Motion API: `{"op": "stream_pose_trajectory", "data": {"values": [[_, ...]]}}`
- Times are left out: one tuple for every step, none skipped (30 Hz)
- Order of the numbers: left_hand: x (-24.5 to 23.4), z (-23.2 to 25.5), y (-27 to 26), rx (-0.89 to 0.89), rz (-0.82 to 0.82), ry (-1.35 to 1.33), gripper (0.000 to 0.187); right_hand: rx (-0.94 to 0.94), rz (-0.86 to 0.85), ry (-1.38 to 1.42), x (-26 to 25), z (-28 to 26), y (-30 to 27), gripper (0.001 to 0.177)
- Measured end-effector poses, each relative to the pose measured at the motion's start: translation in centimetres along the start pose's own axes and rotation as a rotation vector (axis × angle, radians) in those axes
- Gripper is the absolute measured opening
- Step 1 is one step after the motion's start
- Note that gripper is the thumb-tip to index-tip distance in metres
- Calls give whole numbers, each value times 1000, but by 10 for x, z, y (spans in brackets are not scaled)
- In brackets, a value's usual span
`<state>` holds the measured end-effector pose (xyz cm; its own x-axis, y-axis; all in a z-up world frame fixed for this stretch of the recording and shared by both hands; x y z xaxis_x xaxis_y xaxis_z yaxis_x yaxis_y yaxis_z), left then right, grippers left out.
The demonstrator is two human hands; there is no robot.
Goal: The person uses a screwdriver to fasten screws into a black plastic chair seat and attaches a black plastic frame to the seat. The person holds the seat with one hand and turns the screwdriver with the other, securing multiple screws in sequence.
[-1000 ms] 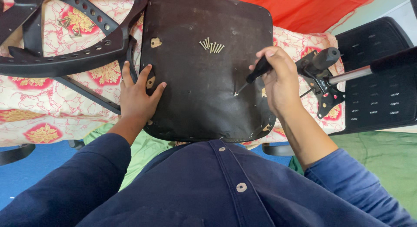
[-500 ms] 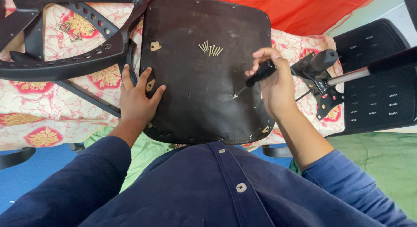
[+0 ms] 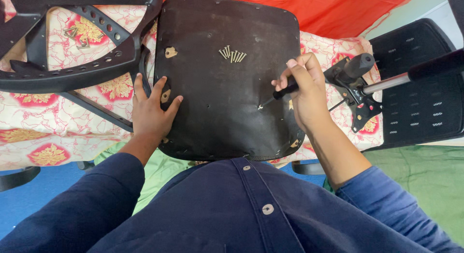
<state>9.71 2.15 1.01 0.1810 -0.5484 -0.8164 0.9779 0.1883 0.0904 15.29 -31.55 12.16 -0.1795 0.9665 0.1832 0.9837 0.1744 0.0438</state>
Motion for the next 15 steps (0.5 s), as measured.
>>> {"op": "stream_pose_trajectory", "data": {"values": [[0,0,0,-5,-4,-4,64,-7,8,9,-1,-1,0,16],[0,0,0,-9,-7,-7,64,-15,15,17,-2,-2,0,18],[0,-1,0,-14,-11,-10,64,-22,23,26,-3,-2,0,21],[0,-1,0,-15,-12,-8,64,-15,10,58,-2,-2,0,23],[0,0,0,-16,-11,-7,64,-9,-4,88,-3,-2,-1,27],[-1,0,-1,-18,-11,-5,64,-3,-18,119,-2,-2,-2,32],[-1,1,-1,-18,-13,-6,64,-8,-17,111,-3,-2,-3,33],[-1,1,-1,-17,-14,-7,64,-12,-17,102,-4,-2,-5,33],[-1,1,-1,-17,-15,-6,64,-18,-17,94,-5,-3,-5,33],[-1,1,0,-22,-23,-4,64,-15,-19,71,-6,-3,-6,30],[0,1,1,-28,-30,-2,64,-12,-21,47,-7,-2,-6,28],[1,0,1,-34,-36,0,64,-10,-23,23,-8,-2,-5,26],[0,1,1,-26,-28,-1,65,-13,-21,34,-9,-1,-4,21],[-1,2,1,-17,-20,-1,65,-16,-19,45,-9,0,-3,16],[-2,2,0,-10,-12,-1,65,-17,-18,57,-9,2,-2,14]]}}
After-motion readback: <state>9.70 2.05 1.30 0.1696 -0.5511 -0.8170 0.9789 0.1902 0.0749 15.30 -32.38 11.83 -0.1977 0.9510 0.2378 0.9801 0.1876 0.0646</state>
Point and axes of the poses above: each hand's wrist, its own y-axis towards the middle knuckle, its own x-axis out of the palm, z = x × y, the point moved 10 cm from there along y, towards the middle knuckle, and after that the axes turned 3 degrees about -z, right-handed, at the moved point
